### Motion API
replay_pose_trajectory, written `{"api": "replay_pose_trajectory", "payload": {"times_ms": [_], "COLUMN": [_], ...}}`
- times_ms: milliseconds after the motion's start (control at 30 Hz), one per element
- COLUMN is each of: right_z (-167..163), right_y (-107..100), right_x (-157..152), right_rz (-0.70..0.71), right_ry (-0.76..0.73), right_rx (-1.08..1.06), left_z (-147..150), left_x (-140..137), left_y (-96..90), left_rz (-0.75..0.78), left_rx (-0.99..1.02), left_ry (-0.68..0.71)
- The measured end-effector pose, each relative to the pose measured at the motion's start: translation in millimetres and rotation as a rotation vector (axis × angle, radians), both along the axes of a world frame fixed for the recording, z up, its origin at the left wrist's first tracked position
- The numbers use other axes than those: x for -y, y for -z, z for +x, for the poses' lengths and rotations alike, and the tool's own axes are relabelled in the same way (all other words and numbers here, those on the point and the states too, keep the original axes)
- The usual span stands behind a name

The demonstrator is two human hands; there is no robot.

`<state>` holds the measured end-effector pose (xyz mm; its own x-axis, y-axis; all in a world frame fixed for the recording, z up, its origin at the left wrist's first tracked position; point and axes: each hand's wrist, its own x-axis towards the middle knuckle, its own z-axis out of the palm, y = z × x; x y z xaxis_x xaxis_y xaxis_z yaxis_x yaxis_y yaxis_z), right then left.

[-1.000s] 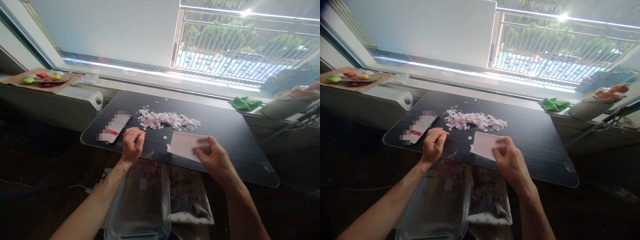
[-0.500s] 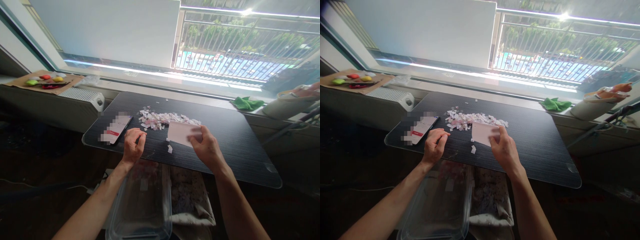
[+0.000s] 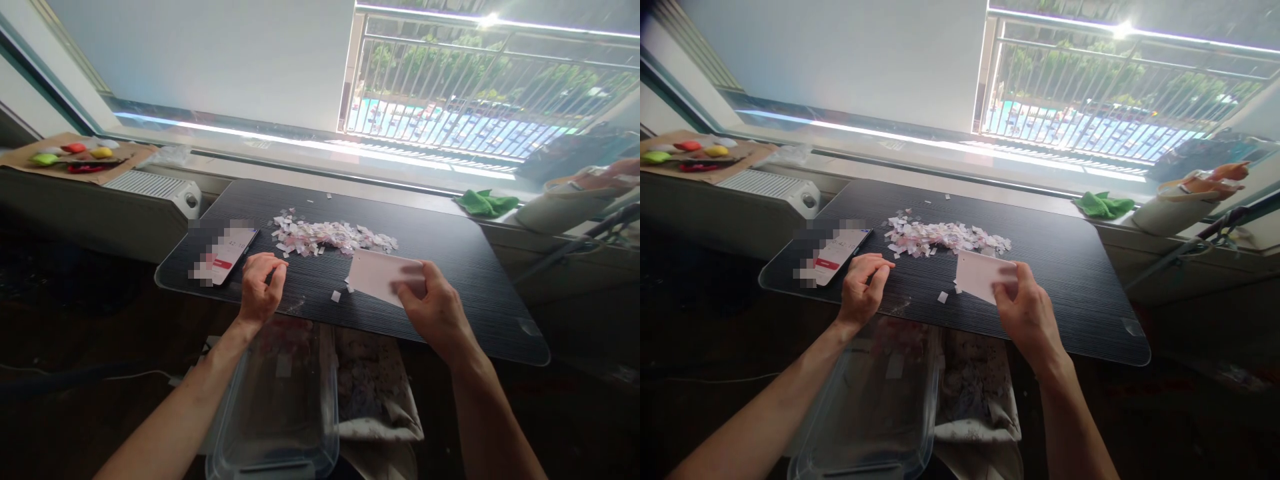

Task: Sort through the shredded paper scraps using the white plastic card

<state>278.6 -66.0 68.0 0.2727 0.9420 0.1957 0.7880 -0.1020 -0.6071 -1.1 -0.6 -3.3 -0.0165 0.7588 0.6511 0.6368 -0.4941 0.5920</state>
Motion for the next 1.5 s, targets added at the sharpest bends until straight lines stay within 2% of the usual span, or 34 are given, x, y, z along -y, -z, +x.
{"api": "replay_pose_trajectory", "payload": {"times_ms": [67, 167, 333, 467, 633, 767, 867, 967, 1167, 1500], "right_z": [11, 21, 15, 13, 33, 52, 58, 56, 54, 57], "right_y": [-4, -8, 2, 4, -6, 2, 17, 28, 32, 27], "right_x": [13, 24, 3, -8, 19, 29, 20, 8, -1, 11], "right_rz": [-0.016, -0.051, 0.033, 0.002, -0.11, -0.126, -0.112, -0.129, -0.226, -0.317], "right_ry": [0.039, 0.026, -0.006, -0.025, -0.036, -0.034, 0.023, 0.026, -0.029, -0.065], "right_rx": [0.042, -0.004, -0.135, -0.164, -0.133, -0.383, -0.598, -0.722, -0.805, -0.871], "left_z": [0, 1, 0, -1, -1, -1, -1, -2, -2, -2], "left_x": [0, -1, -2, -2, -2, -3, -4, -4, -4, -4], "left_y": [-0.1, -0.2, 0.3, 0.5, 0.9, 1.8, 2.6, 3.2, 2.7, 2.5], "left_rz": [0.001, 0.002, 0.004, 0.016, 0.048, 0.053, 0.06, 0.067, 0.07, 0.084], "left_rx": [-0.004, -0.015, -0.029, -0.027, -0.032, -0.032, -0.03, -0.03, -0.044, -0.054], "left_ry": [0.003, 0.002, -0.002, 0.004, 0.016, 0.018, 0.02, 0.022, 0.01, 0.016]}}
